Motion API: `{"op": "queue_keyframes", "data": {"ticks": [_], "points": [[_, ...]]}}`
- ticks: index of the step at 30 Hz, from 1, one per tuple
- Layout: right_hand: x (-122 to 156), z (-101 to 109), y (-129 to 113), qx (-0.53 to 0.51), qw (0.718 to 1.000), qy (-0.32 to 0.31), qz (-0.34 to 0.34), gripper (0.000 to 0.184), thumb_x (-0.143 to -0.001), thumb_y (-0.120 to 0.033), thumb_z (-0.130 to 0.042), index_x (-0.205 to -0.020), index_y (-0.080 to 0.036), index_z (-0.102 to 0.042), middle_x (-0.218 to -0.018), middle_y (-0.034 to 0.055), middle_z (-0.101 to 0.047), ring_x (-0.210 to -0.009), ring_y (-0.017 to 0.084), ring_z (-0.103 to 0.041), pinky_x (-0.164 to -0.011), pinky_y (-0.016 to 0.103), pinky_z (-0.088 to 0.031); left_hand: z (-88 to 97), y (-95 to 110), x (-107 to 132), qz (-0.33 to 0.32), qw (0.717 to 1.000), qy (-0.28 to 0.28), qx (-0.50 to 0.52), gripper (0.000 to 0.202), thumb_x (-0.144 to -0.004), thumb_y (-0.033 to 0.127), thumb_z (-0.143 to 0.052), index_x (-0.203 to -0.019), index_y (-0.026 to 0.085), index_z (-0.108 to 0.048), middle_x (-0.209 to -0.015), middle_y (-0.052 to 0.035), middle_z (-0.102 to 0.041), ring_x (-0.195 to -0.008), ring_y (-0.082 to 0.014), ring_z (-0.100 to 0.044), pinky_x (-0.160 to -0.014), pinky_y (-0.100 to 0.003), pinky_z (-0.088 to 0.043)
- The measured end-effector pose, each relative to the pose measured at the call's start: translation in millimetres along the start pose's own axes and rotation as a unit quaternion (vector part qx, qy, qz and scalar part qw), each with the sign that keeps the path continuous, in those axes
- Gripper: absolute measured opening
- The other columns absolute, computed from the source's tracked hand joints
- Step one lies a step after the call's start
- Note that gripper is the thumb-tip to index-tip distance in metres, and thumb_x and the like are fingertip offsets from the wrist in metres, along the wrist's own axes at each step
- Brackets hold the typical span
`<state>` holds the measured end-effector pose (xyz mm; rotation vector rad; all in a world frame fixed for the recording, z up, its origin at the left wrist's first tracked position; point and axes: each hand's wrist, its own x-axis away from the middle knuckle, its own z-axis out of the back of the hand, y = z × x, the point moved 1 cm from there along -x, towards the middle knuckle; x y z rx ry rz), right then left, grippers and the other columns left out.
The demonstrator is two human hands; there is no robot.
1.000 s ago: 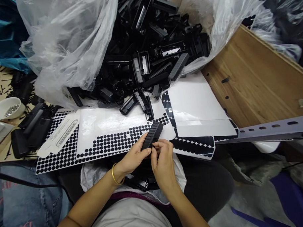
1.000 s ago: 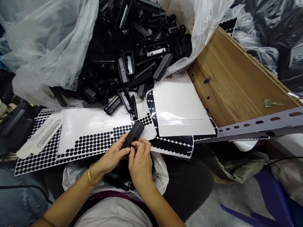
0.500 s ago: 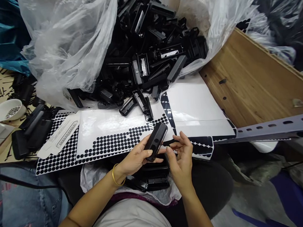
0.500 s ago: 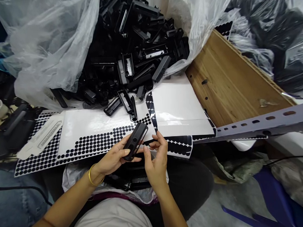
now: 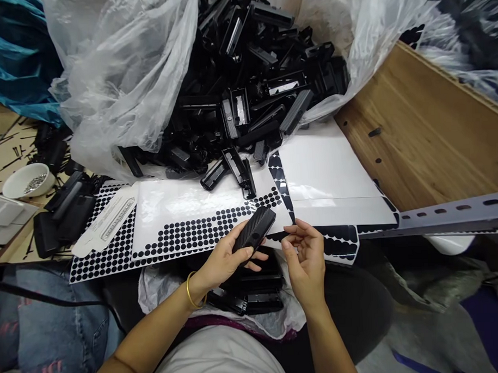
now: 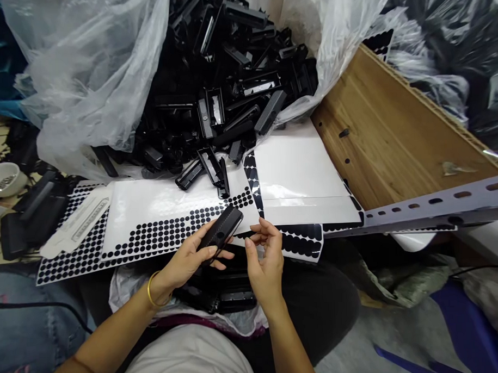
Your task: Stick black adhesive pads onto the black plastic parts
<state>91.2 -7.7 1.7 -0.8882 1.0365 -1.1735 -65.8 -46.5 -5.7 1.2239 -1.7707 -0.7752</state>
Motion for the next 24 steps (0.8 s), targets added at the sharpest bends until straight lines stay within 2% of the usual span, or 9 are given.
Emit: {"op": "queue_keyframes", "data": {"ticks": [3, 7, 10, 11, 13, 15, 17, 21, 24], "points": [[-1.6, 3.7, 2.6, 0.005, 1.0, 0.01, -0.001, 0.038, -0.084, -0.029, -0.052, -0.121, -0.022, -0.044, -0.101, 0.0073, -0.057, -0.085, 0.017, -0.055, -0.075, 0.034, -0.049, 10.4, 4.6, 9.5, 0.006, 0.994, -0.04, -0.098, 0.061, -0.083, 0.027, -0.054, -0.139, 0.025, -0.032, -0.119, -0.0133, -0.059, -0.093, -0.0226, -0.066, -0.071, -0.031, -0.055], [-4.6, 8.2, 5.4, 0.033, 0.999, -0.002, 0.004, 0.026, -0.085, -0.028, -0.051, -0.109, -0.021, -0.052, -0.092, 0.0053, -0.06, -0.083, 0.017, -0.057, -0.075, 0.034, -0.048, 30.1, 23.6, 14.4, 0.014, 0.958, -0.112, -0.264, 0.06, -0.071, 0.028, -0.068, -0.129, 0.025, -0.05, -0.123, -0.0106, -0.06, -0.11, -0.0259, -0.058, -0.09, -0.039, -0.048], [-5.5, 3.0, 2.0, 0.066, 0.996, -0.045, 0.027, 0.015, -0.085, -0.026, -0.051, -0.097, -0.02, -0.057, -0.087, 0.0046, -0.062, -0.08, 0.017, -0.059, -0.074, 0.033, -0.048, 44.0, 43.0, -7.8, -0.022, 0.947, 0.041, -0.319, 0.049, -0.075, 0.036, -0.063, -0.121, 0.021, -0.056, -0.109, -0.012, -0.067, -0.099, -0.0256, -0.062, -0.088, -0.043, -0.047], [-5.3, -1.0, -0.4, 0.077, 0.994, -0.063, 0.038, 0.012, -0.085, -0.025, -0.051, -0.094, -0.02, -0.057, -0.086, 0.0045, -0.062, -0.078, 0.017, -0.059, -0.072, 0.032, -0.048, 48.3, 49.9, -19.7, -0.064, 0.926, 0.127, -0.349, 0.045, -0.078, 0.037, -0.059, -0.119, 0.019, -0.056, -0.108, -0.0125, -0.066, -0.097, -0.0249, -0.062, -0.087, -0.043, -0.046], [-4.6, -11.8, -5.8, 0.1, 0.987, -0.105, 0.067, 0.01, -0.085, -0.023, -0.049, -0.091, -0.02, -0.057, -0.085, 0.0039, -0.061, -0.074, 0.016, -0.058, -0.069, 0.031, -0.048, 55.0, 62.7, -45.2, -0.174, 0.845, 0.243, -0.443, 0.046, -0.079, 0.03, -0.059, -0.123, 0.018, -0.052, -0.123, -0.0132, -0.058, -0.114, -0.0258, -0.051, -0.098, -0.043, -0.037], [-3.5, -25.4, -9.6, 0.125, 0.976, -0.15, 0.1, 0.009, -0.086, -0.021, -0.047, -0.089, -0.021, -0.056, -0.082, 0.0034, -0.06, -0.073, 0.016, -0.058, -0.066, 0.03, -0.048, 61.1, 70.6, -67.1, -0.18, 0.779, 0.289, -0.526, 0.043, -0.076, 0.024, -0.062, -0.117, 0.014, -0.054, -0.12, -0.0155, -0.058, -0.115, -0.0283, -0.048, -0.099, -0.042, -0.032], [-2.3, -40.3, -9.6, 0.155, 0.962, -0.182, 0.134, 0.011, -0.087, -0.019, -0.044, -0.089, -0.02, -0.055, -0.08, 0.0037, -0.06, -0.074, 0.017, -0.057, -0.066, 0.031, -0.048, 66.5, 74.0, -78.0, -0.141, 0.75, 0.305, -0.57, 0.025, -0.077, 0.02, -0.06, -0.1, 0.014, -0.06, -0.104, -0.0136, -0.063, -0.103, -0.0276, -0.053, -0.092, -0.039, -0.035], [-1.8, -67.7, 0.6, 0.243, 0.935, -0.185, 0.181, 0.012, -0.087, -0.018, -0.042, -0.09, -0.019, -0.053, -0.079, 0.0064, -0.06, -0.077, 0.021, -0.057, -0.066, 0.033, -0.047, 69.0, 69.7, -62.8, -0.107, 0.749, 0.309, -0.576, 0.008, -0.079, 0.024, -0.055, -0.074, 0.018, -0.058, -0.07, -0.0041, -0.059, -0.07, -0.02, -0.055, -0.068, -0.03, -0.037], [-4.1, -78.5, 7.4, 0.293, 0.926, -0.16, 0.175, 0.01, -0.087, -0.021, -0.043, -0.084, -0.02, -0.052, -0.077, 0.0075, -0.06, -0.074, 0.022, -0.055, -0.061, 0.033, -0.045, 61.6, 58.1, -36.8, -0.112, 0.81, 0.295, -0.495, 0.022, -0.081, 0.035, -0.053, -0.066, 0.019, -0.052, -0.054, 0.003, -0.047, -0.054, -0.0134, -0.045, -0.056, -0.025, -0.032]]}}
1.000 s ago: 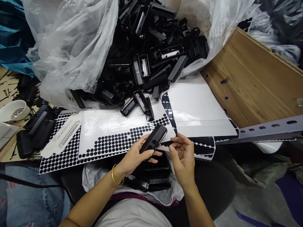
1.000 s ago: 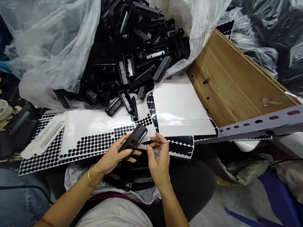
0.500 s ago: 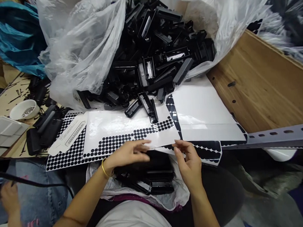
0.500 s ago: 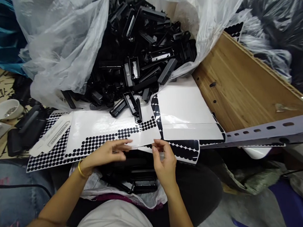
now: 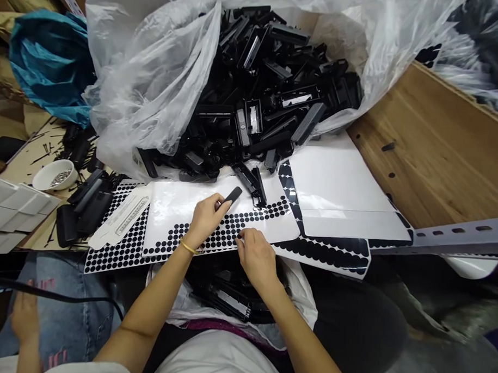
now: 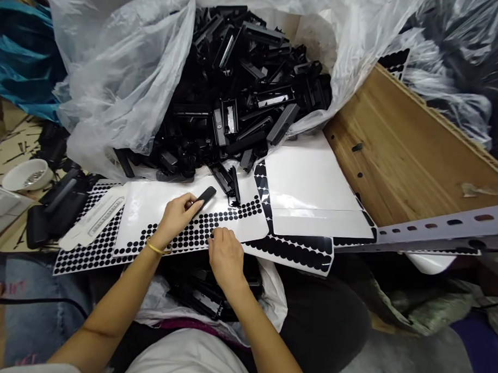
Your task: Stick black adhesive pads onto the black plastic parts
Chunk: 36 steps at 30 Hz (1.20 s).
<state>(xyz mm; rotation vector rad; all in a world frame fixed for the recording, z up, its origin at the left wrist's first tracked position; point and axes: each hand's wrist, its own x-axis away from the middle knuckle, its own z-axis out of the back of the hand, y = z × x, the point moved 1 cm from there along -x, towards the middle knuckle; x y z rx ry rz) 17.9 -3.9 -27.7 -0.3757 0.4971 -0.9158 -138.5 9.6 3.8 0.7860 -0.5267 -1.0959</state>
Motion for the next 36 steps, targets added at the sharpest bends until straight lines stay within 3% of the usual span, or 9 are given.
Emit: {"op": "queue_keyframes", "data": {"ticks": [2, 5, 8, 10, 12, 17, 27, 33, 36], "points": [[-2.1, 0.5, 1.2, -0.028, 0.999, -0.008, -0.023, 0.01, -0.086, -0.023, -0.044, -0.078, -0.021, -0.05, -0.073, 0.0053, -0.059, -0.069, 0.02, -0.055, -0.058, 0.03, -0.043, -2.2, 0.7, 19.8, 0.028, 0.989, -0.019, 0.146, 0.027, -0.082, 0.041, -0.051, -0.066, 0.019, -0.049, -0.056, 0.0046, -0.045, -0.053, -0.0107, -0.041, -0.054, -0.023, -0.032], [-1.3, 10.6, 2.7, -0.177, 0.98, -0.024, -0.087, 0.012, -0.086, -0.026, -0.046, -0.074, -0.022, -0.047, -0.07, 0.0006, -0.057, -0.063, 0.015, -0.054, -0.057, 0.027, -0.043, -13.0, 4.2, 43.1, 0.106, 0.921, -0.087, 0.364, 0.03, -0.081, 0.048, -0.051, -0.074, 0.019, -0.048, -0.064, 0.0039, -0.051, -0.056, -0.0092, -0.045, -0.057, -0.022, -0.036], [4.8, 20.7, 2.7, -0.361, 0.919, -0.013, -0.158, 0.014, -0.086, -0.032, -0.046, -0.077, -0.021, -0.048, -0.073, -0.0006, -0.057, -0.065, 0.014, -0.055, -0.062, 0.026, -0.045, -24.3, 9.6, 56.5, 0.159, 0.846, -0.152, 0.486, 0.029, -0.08, 0.048, -0.055, -0.081, 0.019, -0.05, -0.071, 0.0021, -0.055, -0.061, -0.0091, -0.049, -0.062, -0.022, -0.041], [9.9, 23.7, 1.8, -0.424, 0.887, 0.003, -0.184, 0.016, -0.086, -0.034, -0.047, -0.079, -0.021, -0.048, -0.072, -0.0015, -0.054, -0.066, 0.013, -0.054, -0.063, 0.026, -0.045, -29.1, 13.1, 61.4, 0.168, 0.828, -0.168, 0.508, 0.029, -0.078, 0.046, -0.058, -0.08, 0.018, -0.051, -0.072, 0.0026, -0.053, -0.063, -0.0078, -0.048, -0.062, -0.02, -0.041], [13.9, 24.3, 0.8, -0.43, 0.88, 0.02, -0.199, 0.016, -0.086, -0.035, -0.047, -0.078, -0.021, -0.048, -0.068, -0.0028, -0.049, -0.063, 0.012, -0.05, -0.061, 0.025, -0.044, -32.3, 15.9, 64.9, 0.175, 0.824, -0.175, 0.509, 0.03, -0.077, 0.046, -0.06, -0.079, 0.017, -0.051, -0.07, 0.0039, -0.049, -0.062, -0.0066, -0.045, -0.06, -0.018, -0.039], [16.8, 24.8, -3.2, -0.371, 0.902, 0.05, -0.215, 0.017, -0.086, -0.034, -0.047, -0.077, -0.02, -0.049, -0.065, -0.004, -0.046, -0.057, 0.011, -0.044, -0.054, 0.023, -0.039, -37.8, 18.9, 70.9, 0.189, 0.831, -0.159, 0.499, 0.033, -0.074, 0.049, -0.062, -0.077, 0.018, -0.052, -0.074, 0.0037, -0.047, -0.068, -0.0077, -0.043, -0.064, -0.019, -0.039], [15.8, 29.7, -7.7, -0.273, 0.945, 0.066, -0.169, 0.012, -0.086, -0.026, -0.043, -0.076, -0.021, -0.045, -0.065, -0.0037, -0.048, -0.052, 0.01, -0.044, -0.05, 0.023, -0.035, -42.7, 20.2, 78.2, 0.208, 0.826, -0.127, 0.508, 0.032, -0.075, 0.048, -0.061, -0.075, 0.019, -0.048, -0.07, 0.0044, -0.043, -0.066, -0.0082, -0.041, -0.063, -0.019, -0.038], [16.5, 26.6, -9.4, -0.141, 0.983, 0.088, -0.083, 0.009, -0.086, -0.018, -0.041, -0.077, -0.022, -0.042, -0.068, -0.0011, -0.05, -0.059, 0.014, -0.051, -0.054, 0.026, -0.039, -41.9, 20.4, 76.7, 0.113, 0.886, -0.116, 0.434, 0.026, -0.082, 0.043, -0.054, -0.075, 0.019, -0.048, -0.077, 0.0024, -0.048, -0.077, -0.0107, -0.046, -0.077, -0.022, -0.039], [26.4, 29.6, -4.2, -0.096, 0.984, 0.132, -0.066, 0.007, -0.087, -0.016, -0.042, -0.083, -0.022, -0.044, -0.073, 0.0005, -0.052, -0.065, 0.015, -0.053, -0.058, 0.027, -0.042, -42.5, 20.3, 75.4, 0.121, 0.88, -0.153, 0.434, 0.026, -0.083, 0.045, -0.053, -0.078, 0.02, -0.049, -0.08, 0.0012, -0.055, -0.079, -0.0121, -0.052, -0.08, -0.027, -0.043]]}}
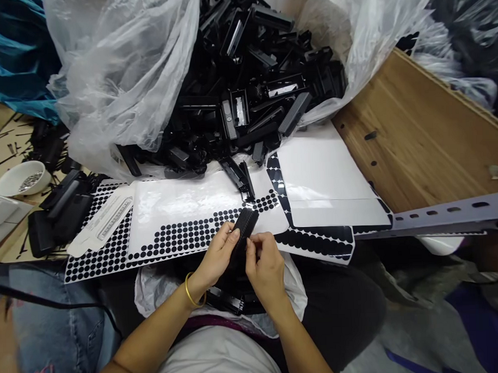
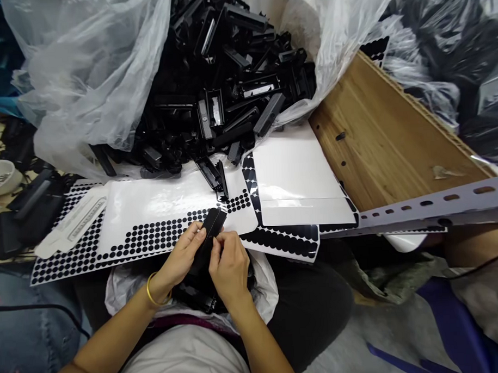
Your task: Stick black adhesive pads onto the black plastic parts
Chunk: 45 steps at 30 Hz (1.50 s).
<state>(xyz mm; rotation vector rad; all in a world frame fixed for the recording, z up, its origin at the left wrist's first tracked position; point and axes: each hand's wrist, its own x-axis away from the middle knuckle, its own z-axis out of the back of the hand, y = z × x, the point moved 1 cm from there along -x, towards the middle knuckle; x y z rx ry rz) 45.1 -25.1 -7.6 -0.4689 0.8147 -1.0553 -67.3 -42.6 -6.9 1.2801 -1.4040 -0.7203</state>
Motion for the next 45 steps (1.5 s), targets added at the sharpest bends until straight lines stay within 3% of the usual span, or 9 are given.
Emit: {"op": "queue_keyframes", "data": {"ticks": [7, 12, 17, 22, 26, 29, 31, 37, 45], "points": [[24.5, 77.7, 53.0, 0.18, 0.976, 0.121, -0.005, 0.004, -0.085, -0.022, -0.053, -0.088, -0.02, -0.05, -0.083, 0.0047, -0.054, -0.077, 0.018, -0.053, -0.064, 0.031, -0.043, -2.8, -3.6, -4.5, 0.1, 0.985, -0.046, 0.132, 0.023, -0.082, 0.038, -0.056, -0.092, 0.018, -0.052, -0.106, -0.0059, -0.062, -0.094, -0.0187, -0.063, -0.085, -0.038, -0.05], [28.0, 106.8, 79.5, 0.324, 0.939, 0.069, 0.094, 0.006, -0.087, -0.023, -0.052, -0.085, -0.018, -0.056, -0.083, 0.0064, -0.054, -0.075, 0.019, -0.05, -0.067, 0.033, -0.04, -5.5, -6.0, -6.5, 0.118, 0.982, -0.051, 0.136, 0.019, -0.083, 0.03, -0.056, -0.098, 0.018, -0.055, -0.108, -0.0064, -0.062, -0.101, -0.0202, -0.061, -0.093, -0.039, -0.046], [17.9, 104.6, 77.1, 0.365, 0.922, 0.019, 0.129, 0.012, -0.086, -0.014, -0.05, -0.08, -0.019, -0.059, -0.079, 0.006, -0.056, -0.072, 0.019, -0.047, -0.067, 0.033, -0.037, -4.6, -6.2, -10.3, 0.115, 0.984, -0.056, 0.125, 0.019, -0.082, 0.031, -0.056, -0.094, 0.017, -0.054, -0.108, -0.0078, -0.063, -0.1, -0.0217, -0.062, -0.094, -0.041, -0.044], [9.3, 83.7, 48.8, 0.226, 0.956, -0.108, 0.151, 0.016, -0.087, -0.015, -0.046, -0.078, -0.02, -0.059, -0.079, 0.0052, -0.059, -0.073, 0.018, -0.05, -0.069, 0.033, -0.036, -2.4, -1.8, -11.8, 0.131, 0.977, -0.072, 0.151, 0.016, -0.081, 0.022, -0.055, -0.097, 0.017, -0.054, -0.114, -0.0092, -0.062, -0.103, -0.0221, -0.061, -0.091, -0.039, -0.047], [1.1, 57.9, 21.3, -0.026, 0.987, -0.156, 0.008, 0.016, -0.087, -0.019, -0.044, -0.074, -0.02, -0.053, -0.075, 0.0031, -0.056, -0.068, 0.015, -0.051, -0.062, 0.027, -0.04, 1.2, 1.5, -6.9, 0.142, 0.966, -0.116, 0.183, 0.032, -0.078, 0.015, -0.057, -0.11, 0.022, -0.052, -0.121, -0.0068, -0.058, -0.105, -0.0224, -0.06, -0.085, -0.038, -0.052], [-9.2, 46.7, 9.6, -0.152, 0.967, -0.172, -0.114, 0.014, -0.086, -0.024, -0.046, -0.073, -0.02, -0.051, -0.07, -0.0003, -0.055, -0.058, 0.012, -0.049, -0.054, 0.024, -0.039, 6.0, 0.5, -3.1, 0.151, 0.959, -0.142, 0.192, 0.042, -0.081, 0.019, -0.058, -0.122, 0.025, -0.048, -0.112, -0.0067, -0.062, -0.094, -0.0192, -0.064, -0.08, -0.036, -0.054], [-15.9, 43.4, 5.0, -0.196, 0.949, -0.196, -0.153, 0.013, -0.084, -0.026, -0.048, -0.073, -0.02, -0.052, -0.067, -0.0016, -0.054, -0.057, 0.011, -0.048, -0.053, 0.023, -0.039, 9.2, -0.7, -1.8, 0.155, 0.957, -0.15, 0.193, 0.045, -0.082, 0.021, -0.057, -0.126, 0.025, -0.047, -0.103, -0.0055, -0.065, -0.085, -0.0156, -0.064, -0.079, -0.036, -0.055], [-24.4, 38.7, -3.5, -0.228, 0.93, -0.227, -0.176, 0.013, -0.082, -0.027, -0.05, -0.072, -0.019, -0.053, -0.065, -0.0024, -0.053, -0.057, 0.011, -0.047, -0.054, 0.022, -0.039, 11.9, -0.3, 0.1, 0.165, 0.953, -0.168, 0.191, 0.045, -0.083, 0.023, -0.057, -0.127, 0.028, -0.049, -0.104, -0.0049, -0.065, -0.086, -0.0144, -0.061, -0.079, -0.034, -0.055], [-24.9, 32.7, -2.7, -0.207, 0.938, -0.22, -0.17, 0.013, -0.082, -0.026, -0.05, -0.072, -0.019, -0.054, -0.065, -0.0019, -0.054, -0.056, 0.01, -0.048, -0.052, 0.021, -0.039, 11.4, 1.2, 0.6, 0.167, 0.953, -0.166, 0.192, 0.046, -0.083, 0.025, -0.058, -0.127, 0.028, -0.05, -0.103, -0.0046, -0.066, -0.083, -0.0125, -0.061, -0.076, -0.028, -0.054]]}}
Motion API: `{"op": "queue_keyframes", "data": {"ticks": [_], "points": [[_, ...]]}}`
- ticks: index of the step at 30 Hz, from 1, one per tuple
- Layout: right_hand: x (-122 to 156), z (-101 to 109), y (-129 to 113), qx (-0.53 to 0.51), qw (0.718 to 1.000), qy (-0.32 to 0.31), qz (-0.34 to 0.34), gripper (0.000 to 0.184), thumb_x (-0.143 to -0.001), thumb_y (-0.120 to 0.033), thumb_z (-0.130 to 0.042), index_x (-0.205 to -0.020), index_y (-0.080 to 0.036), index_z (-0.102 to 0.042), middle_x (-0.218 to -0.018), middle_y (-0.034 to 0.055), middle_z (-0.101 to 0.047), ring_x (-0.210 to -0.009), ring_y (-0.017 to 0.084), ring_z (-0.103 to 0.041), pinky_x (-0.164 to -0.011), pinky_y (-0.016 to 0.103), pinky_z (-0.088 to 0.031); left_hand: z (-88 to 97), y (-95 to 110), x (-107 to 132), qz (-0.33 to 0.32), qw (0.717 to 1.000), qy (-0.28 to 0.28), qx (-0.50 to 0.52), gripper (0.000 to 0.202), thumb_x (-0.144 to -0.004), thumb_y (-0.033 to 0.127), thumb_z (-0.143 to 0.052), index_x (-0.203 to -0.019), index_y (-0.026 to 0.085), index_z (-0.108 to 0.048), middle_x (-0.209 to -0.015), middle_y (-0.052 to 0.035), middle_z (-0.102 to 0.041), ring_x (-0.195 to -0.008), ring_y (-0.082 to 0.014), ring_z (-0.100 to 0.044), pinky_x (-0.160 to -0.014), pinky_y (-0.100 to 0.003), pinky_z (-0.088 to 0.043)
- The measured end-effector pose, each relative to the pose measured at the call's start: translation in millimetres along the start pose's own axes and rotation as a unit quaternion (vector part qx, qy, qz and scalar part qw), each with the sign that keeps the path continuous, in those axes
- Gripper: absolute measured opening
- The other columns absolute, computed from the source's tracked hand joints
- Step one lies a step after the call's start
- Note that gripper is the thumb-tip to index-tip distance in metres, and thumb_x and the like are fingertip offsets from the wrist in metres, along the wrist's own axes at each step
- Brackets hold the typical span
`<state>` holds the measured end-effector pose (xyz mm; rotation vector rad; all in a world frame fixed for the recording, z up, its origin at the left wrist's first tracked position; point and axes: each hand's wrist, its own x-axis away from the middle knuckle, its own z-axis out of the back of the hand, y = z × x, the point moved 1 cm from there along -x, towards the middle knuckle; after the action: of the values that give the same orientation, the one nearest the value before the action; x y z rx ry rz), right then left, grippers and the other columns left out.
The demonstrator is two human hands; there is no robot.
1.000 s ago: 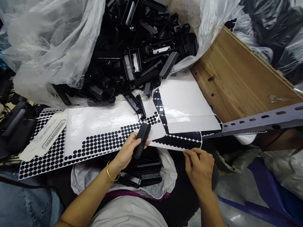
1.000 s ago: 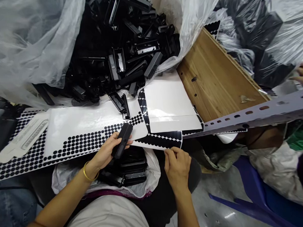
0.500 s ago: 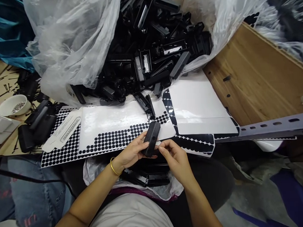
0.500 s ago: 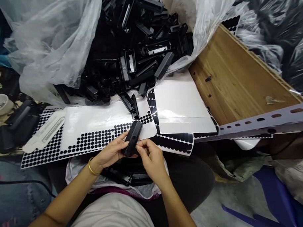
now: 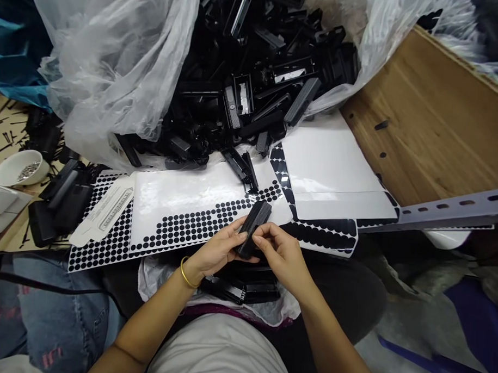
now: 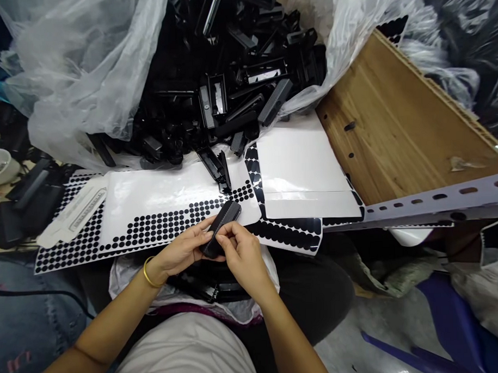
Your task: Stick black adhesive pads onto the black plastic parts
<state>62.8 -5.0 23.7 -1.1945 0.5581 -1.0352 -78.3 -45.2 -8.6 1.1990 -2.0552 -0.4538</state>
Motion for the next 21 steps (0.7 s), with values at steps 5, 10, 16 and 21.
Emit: {"op": "queue_keyframes", "data": {"ticks": [5, 10, 16, 21], "points": [[-0.7, -1.2, -0.3, 0.026, 0.999, 0.014, 0.021, 0.012, -0.082, -0.025, -0.05, -0.072, -0.019, -0.054, -0.066, -0.0015, -0.056, -0.056, 0.011, -0.05, -0.053, 0.022, -0.04, 0.5, -0.5, -0.8, -0.002, 1.0, 0.009, 0.003, 0.045, -0.081, 0.026, -0.06, -0.126, 0.029, -0.052, -0.108, -0.0051, -0.064, -0.082, -0.0126, -0.061, -0.074, -0.028, -0.054], [-0.7, -3.5, 1.6, 0.064, 0.996, 0.04, 0.043, 0.012, -0.082, -0.024, -0.051, -0.073, -0.02, -0.055, -0.07, 0.0003, -0.06, -0.062, 0.013, -0.054, -0.057, 0.023, -0.042, -1.7, 0.7, -0.9, -0.006, 1.0, 0.027, 0.002, 0.047, -0.082, 0.025, -0.058, -0.128, 0.028, -0.05, -0.109, -0.0056, -0.064, -0.086, -0.0147, -0.061, -0.076, -0.029, -0.053], [-0.1, -4.6, 3.1, 0.089, 0.992, 0.065, 0.058, 0.01, -0.082, -0.022, -0.049, -0.076, -0.02, -0.056, -0.073, 0.0016, -0.062, -0.062, 0.014, -0.056, -0.057, 0.025, -0.045, -4.0, 2.5, -1.0, -0.031, 0.997, 0.007, -0.072, 0.064, -0.076, 0.019, -0.063, -0.135, 0.029, -0.04, -0.129, -0.005, -0.055, -0.112, -0.0229, -0.053, -0.09, -0.035, -0.048], [2.0, -6.4, 5.0, 0.094, 0.991, 0.061, 0.068, 0.011, -0.084, -0.02, -0.046, -0.081, -0.02, -0.057, -0.079, 0.0029, -0.062, -0.064, 0.014, -0.058, -0.057, 0.025, -0.048, -1.0, 2.7, -1.1, -0.061, 0.983, 0.029, -0.172, 0.072, -0.077, 0.02, -0.061, -0.141, 0.029, -0.028, -0.148, -0.0018, -0.032, -0.133, -0.0258, -0.032, -0.105, -0.037, -0.035]]}}
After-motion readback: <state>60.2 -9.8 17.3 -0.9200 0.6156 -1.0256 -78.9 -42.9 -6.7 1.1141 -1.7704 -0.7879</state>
